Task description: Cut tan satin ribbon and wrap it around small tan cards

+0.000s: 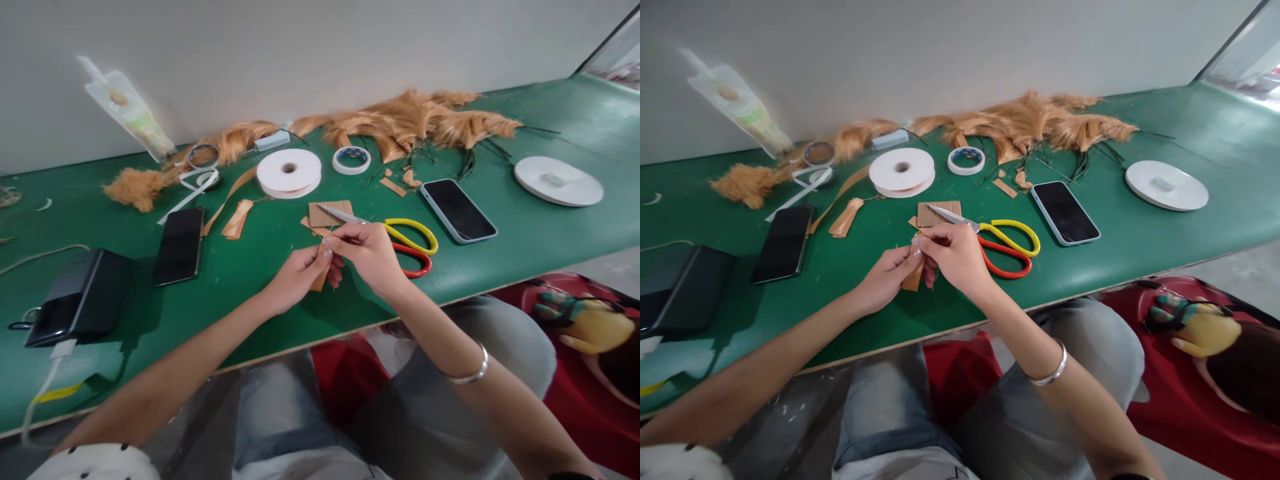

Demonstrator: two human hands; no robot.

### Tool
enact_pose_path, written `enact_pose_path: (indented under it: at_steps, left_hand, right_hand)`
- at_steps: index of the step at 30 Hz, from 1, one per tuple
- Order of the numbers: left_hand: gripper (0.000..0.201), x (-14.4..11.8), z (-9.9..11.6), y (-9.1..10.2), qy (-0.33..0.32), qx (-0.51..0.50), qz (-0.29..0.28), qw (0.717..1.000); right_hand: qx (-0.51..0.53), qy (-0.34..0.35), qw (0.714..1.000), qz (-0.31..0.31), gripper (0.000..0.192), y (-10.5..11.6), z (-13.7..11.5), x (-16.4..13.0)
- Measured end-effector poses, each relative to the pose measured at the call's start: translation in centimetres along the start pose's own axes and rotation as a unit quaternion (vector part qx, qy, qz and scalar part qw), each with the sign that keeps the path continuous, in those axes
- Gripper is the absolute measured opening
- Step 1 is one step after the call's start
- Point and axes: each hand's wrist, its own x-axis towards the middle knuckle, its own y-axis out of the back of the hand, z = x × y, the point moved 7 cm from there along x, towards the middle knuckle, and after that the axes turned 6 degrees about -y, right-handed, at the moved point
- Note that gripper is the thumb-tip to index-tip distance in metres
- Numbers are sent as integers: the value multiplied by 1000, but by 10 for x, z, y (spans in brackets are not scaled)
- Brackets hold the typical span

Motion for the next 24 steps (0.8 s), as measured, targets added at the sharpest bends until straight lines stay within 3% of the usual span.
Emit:
enact_pose_path:
  at_steps: [4, 9, 17, 24]
  left_hand:
    - [39, -2, -8, -11, 55, -149, 25, 987]
    - [31, -3, -14, -15, 110, -236, 37, 965]
    - [42, -3, -15, -14, 125, -241, 33, 962]
    - [44, -2, -11, -7, 96, -187, 75, 975]
  right_hand:
    - [-33, 9, 998, 51, 15, 6, 2, 3]
    - [-62, 6, 996, 65, 16, 8, 7, 6]
    - [-42, 1, 998, 46, 18, 5, 11, 8]
    - [-44, 18, 998, 27, 18, 1, 7, 6]
